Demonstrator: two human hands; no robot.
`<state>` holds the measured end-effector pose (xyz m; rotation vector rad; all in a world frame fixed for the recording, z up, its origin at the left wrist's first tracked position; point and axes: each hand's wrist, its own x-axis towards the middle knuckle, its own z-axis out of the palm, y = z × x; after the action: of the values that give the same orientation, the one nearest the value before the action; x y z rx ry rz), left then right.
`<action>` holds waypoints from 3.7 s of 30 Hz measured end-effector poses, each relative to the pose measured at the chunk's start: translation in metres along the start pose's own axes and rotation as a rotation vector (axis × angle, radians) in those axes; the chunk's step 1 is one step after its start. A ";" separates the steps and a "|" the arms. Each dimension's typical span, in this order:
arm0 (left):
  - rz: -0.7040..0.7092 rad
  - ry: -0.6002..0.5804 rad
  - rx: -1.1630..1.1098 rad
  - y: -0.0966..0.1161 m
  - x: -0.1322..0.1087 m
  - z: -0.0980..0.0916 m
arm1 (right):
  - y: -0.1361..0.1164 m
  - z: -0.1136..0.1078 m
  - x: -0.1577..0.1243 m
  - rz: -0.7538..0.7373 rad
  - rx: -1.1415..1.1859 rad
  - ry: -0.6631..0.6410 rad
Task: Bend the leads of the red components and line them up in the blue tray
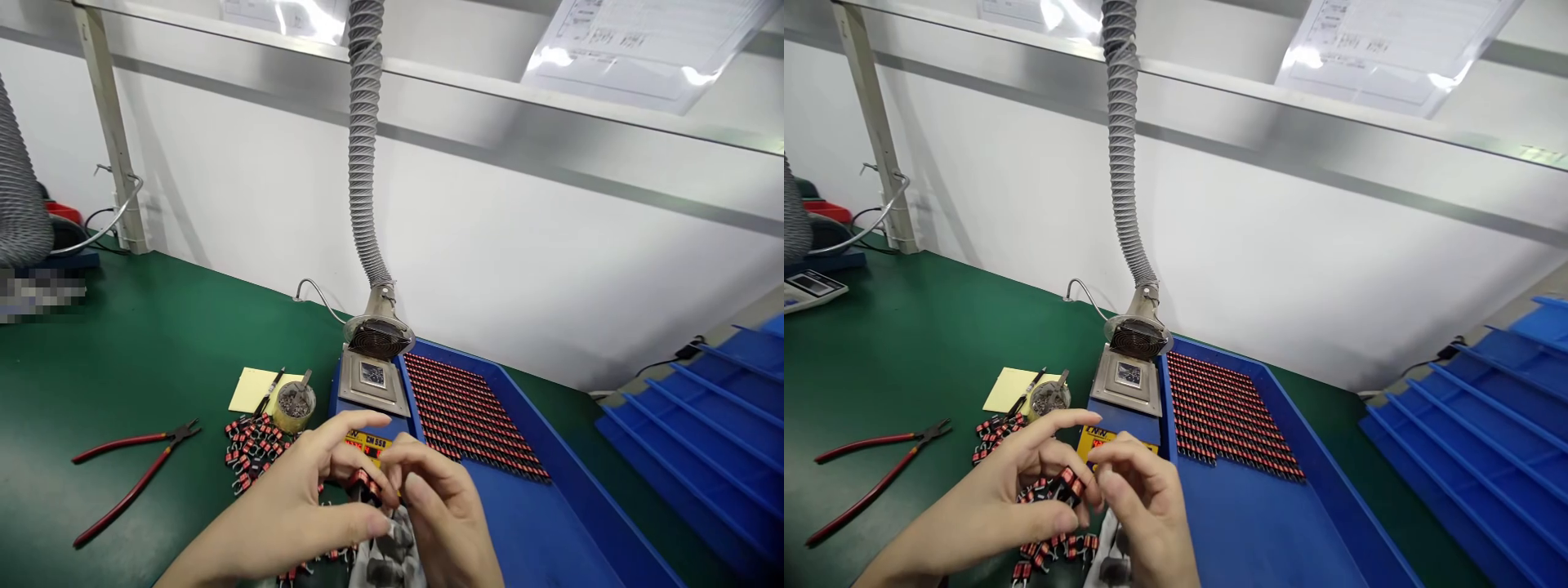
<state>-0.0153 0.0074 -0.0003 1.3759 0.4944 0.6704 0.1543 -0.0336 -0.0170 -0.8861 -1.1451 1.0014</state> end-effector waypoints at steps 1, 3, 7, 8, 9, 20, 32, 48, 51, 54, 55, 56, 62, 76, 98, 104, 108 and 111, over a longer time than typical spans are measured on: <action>-0.005 0.007 0.004 0.000 0.000 0.000 | 0.002 0.003 -0.001 0.010 0.009 -0.017; -0.027 0.010 0.010 0.001 0.000 0.001 | 0.005 0.008 -0.002 0.026 0.044 -0.005; -0.057 -0.003 0.009 0.003 0.000 0.001 | 0.007 0.013 -0.001 0.055 0.120 0.028; -0.051 -0.007 0.010 0.003 0.000 0.001 | 0.008 0.013 0.000 0.061 0.142 0.025; -0.040 -0.008 0.012 0.003 0.000 0.001 | 0.008 0.013 0.000 0.065 0.160 0.025; 0.105 -0.052 -0.097 -0.004 0.003 0.005 | 0.012 0.019 -0.001 -0.175 0.050 0.072; 0.090 0.145 0.234 0.002 0.005 0.009 | 0.016 0.016 -0.001 -0.302 -0.142 0.209; 0.127 0.151 0.085 0.002 0.010 0.009 | 0.019 0.018 0.001 -0.270 -0.071 0.236; 0.127 0.134 0.045 0.001 0.011 0.008 | 0.019 0.018 0.001 -0.269 -0.065 0.246; 0.134 0.130 0.019 0.001 0.012 0.008 | 0.020 0.017 0.000 -0.268 -0.081 0.240; 0.135 0.136 0.015 0.001 0.012 0.008 | 0.021 0.017 0.000 -0.271 -0.092 0.237; 0.138 0.145 0.014 0.001 0.012 0.008 | 0.021 0.016 -0.001 -0.277 -0.106 0.234; 0.169 0.190 0.132 0.002 0.011 0.007 | 0.004 0.013 -0.004 -0.328 -0.278 -0.039; 0.745 0.240 0.943 -0.008 0.012 0.007 | -0.004 0.013 -0.010 -0.183 -0.419 0.112; 0.589 0.236 0.691 -0.005 0.007 0.007 | -0.002 0.005 -0.006 -0.592 -0.521 0.036; 0.797 0.286 0.999 -0.009 0.011 0.009 | 0.001 0.013 -0.010 -0.378 -0.543 0.106; 0.839 0.318 0.976 -0.009 0.010 0.010 | 0.000 0.008 -0.008 -0.050 -0.076 -0.021; 0.679 0.301 0.764 -0.007 0.006 0.010 | 0.000 0.005 -0.006 -0.299 -0.237 0.027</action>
<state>-0.0029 0.0041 -0.0052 2.2175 0.5470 1.3405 0.1491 -0.0395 -0.0175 -0.8797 -1.3467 0.6167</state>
